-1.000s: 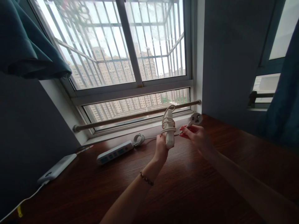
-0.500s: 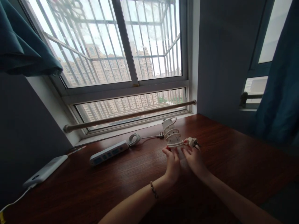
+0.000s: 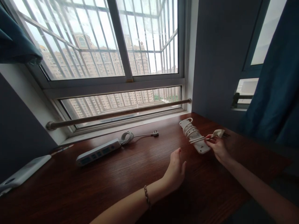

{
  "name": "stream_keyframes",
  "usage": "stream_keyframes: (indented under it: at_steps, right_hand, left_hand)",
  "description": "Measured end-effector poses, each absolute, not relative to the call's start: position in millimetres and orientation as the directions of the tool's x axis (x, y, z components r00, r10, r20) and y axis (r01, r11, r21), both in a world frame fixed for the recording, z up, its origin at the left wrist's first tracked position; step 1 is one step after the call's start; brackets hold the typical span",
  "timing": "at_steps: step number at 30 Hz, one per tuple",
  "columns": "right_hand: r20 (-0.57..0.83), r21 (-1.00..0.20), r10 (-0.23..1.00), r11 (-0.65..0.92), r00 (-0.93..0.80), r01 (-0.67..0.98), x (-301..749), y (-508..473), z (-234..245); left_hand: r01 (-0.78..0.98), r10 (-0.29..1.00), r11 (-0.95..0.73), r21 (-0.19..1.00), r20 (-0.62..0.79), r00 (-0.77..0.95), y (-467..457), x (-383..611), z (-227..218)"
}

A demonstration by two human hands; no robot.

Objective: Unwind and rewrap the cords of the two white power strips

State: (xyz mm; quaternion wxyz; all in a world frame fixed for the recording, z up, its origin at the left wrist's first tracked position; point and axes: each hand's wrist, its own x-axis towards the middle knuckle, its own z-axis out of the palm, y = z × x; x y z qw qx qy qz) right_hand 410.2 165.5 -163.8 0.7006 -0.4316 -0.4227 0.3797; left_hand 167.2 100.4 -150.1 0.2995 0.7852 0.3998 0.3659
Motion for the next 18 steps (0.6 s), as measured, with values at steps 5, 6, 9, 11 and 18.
stream_keyframes:
  at_steps: [5, 6, 9, 11, 18]
  right_hand:
    - [0.212, -0.977, 0.913, 0.198, 0.348, 0.074, 513.6, 169.7, -142.9]
    - [0.187, -0.982, 0.912, 0.159, 0.365, 0.106, 531.7, 169.5, -138.0]
    - [0.108, -0.986, 0.909, 0.047, 0.402, 0.157, 575.8, 168.8, -128.8]
    - [0.065, -0.988, 0.909, 0.0, 0.412, 0.155, 596.7, 169.5, -129.8]
    - [-0.006, -0.999, 0.909, -0.019, 0.416, 0.027, 636.0, 176.9, -158.0]
  left_hand:
    - [0.465, 0.785, -0.592, 0.659, 0.338, 0.52, 93.3, 169.9, -147.8]
    - [0.465, 0.78, -0.597, 0.653, 0.337, 0.527, 93.2, 170.7, -147.9]
    - [0.454, 0.773, -0.605, 0.654, 0.345, 0.532, 94.3, 172.3, -148.9]
    - [0.442, 0.77, -0.61, 0.658, 0.36, 0.527, 95.3, 172.4, -150.1]
    - [0.429, 0.775, -0.602, 0.674, 0.362, 0.519, 94.3, 171.3, -151.6]
